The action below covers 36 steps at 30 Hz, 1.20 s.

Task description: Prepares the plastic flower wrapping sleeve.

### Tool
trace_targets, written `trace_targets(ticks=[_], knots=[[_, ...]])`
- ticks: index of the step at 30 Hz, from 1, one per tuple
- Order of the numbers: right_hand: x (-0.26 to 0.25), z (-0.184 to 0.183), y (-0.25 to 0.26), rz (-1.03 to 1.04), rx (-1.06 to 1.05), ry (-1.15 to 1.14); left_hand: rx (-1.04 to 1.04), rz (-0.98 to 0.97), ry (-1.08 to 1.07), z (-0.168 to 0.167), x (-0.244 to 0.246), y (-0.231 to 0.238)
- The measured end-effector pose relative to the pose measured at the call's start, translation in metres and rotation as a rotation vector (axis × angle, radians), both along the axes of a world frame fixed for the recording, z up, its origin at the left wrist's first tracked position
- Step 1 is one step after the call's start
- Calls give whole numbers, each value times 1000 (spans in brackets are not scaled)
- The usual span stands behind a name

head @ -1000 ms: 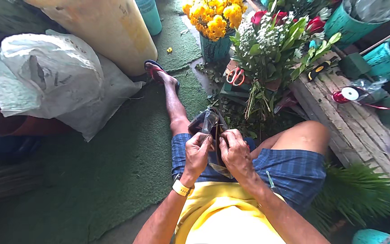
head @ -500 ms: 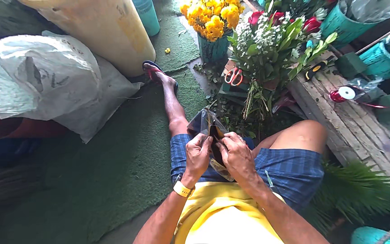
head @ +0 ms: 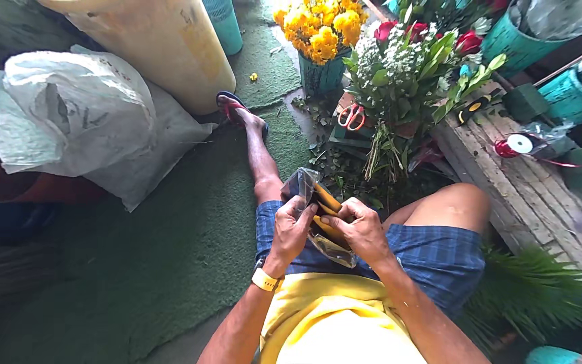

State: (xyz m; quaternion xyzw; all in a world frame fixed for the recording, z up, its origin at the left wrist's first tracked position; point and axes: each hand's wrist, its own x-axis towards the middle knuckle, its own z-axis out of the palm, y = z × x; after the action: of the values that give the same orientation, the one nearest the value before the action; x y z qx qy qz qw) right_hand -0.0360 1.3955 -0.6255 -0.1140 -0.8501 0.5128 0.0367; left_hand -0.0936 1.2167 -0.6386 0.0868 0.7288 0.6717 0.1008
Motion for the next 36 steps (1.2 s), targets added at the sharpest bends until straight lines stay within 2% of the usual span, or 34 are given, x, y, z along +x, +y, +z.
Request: trace_targets(ticks=[3, 7, 9, 16, 17, 20, 22, 24, 26, 30, 31, 33, 36], knots=[[-2, 0, 6, -74, 24, 26, -48, 18, 23, -4, -2, -7], [-5, 3, -9, -60, 514, 110, -139, -1, 64, 0, 1, -3], [-9, 8, -22, 1, 630, 127, -193, -56, 91, 5, 3, -2], [-47, 26, -27, 49, 536, 198, -513, -273, 178, 25, 8, -24], [-50, 26, -25, 80, 531, 226, -593, -220, 191, 31, 10, -25], [-54, 31, -23, 225, 514, 303, -750, 141, 381, 50, 13, -20], [-55, 38, -24, 333, 486, 285, -784, 212, 508, 55, 6, -18], [-54, 40, -25, 396, 479, 276, -745, 199, 590, 54, -4, -19], [-52, 43, -23, 415, 487, 280, -579, 195, 521, 54, -16, -23], [-43, 50, -13, 414, 583, 424, 35, 275, -4, 65, -45, -31], [-41, 51, -10, 425, 587, 455, 109, 310, -96, 62, -54, -33], [-37, 53, -6, 428, 537, 454, 127, 287, -134, 51, -59, -38], [-39, 70, -5, 354, 413, 353, 36, 98, 104, 58, -30, -32]])
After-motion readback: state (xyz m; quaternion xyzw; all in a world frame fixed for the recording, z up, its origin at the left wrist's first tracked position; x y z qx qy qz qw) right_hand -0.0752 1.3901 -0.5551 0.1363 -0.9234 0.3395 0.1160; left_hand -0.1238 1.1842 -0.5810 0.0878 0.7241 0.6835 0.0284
